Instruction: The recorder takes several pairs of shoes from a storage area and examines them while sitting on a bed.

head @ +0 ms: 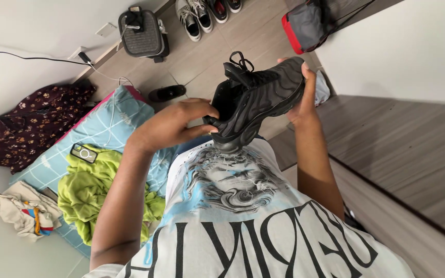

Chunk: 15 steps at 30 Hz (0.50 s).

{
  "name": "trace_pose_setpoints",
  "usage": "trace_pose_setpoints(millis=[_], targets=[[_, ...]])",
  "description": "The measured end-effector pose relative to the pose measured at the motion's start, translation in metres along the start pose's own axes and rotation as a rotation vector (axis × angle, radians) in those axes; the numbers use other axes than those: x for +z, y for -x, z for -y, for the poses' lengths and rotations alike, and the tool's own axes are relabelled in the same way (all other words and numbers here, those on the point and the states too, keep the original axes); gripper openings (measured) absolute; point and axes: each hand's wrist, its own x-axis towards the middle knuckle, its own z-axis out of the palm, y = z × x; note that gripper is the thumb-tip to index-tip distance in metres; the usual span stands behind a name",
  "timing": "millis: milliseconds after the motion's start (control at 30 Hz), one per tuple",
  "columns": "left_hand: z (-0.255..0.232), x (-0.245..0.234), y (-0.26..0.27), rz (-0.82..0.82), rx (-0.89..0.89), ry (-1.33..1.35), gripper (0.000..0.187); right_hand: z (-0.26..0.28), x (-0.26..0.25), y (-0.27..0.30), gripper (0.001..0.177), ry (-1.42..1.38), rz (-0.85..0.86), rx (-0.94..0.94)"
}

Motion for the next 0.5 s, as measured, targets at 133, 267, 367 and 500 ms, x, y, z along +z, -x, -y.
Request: trace_pose_setpoints(millis=[133,267,367,500], targets=[[-0.005,0.017,-0.032,-0.180,0.171,-0.013,0.027,0.016,-0.008,-0.019,0.061,-0.077,0.018,0.096],[-0.013,0.027,-0.055,-0.264,0.073,0.044,0.025,0.024,-0.017,-0.032,0.060,-0.164,0.060,0.127],[-0.012,0.025,-0.068,-0.310,0.117,0.066,0.029,0.032,-0.017,-0.040,0.070,-0.097,0.132,0.117],[-0.002,0.019,-0.096,-0.345,0.180,0.038,0.033,0.036,-0.024,-0.052,0.067,-0.052,0.098,0.188]])
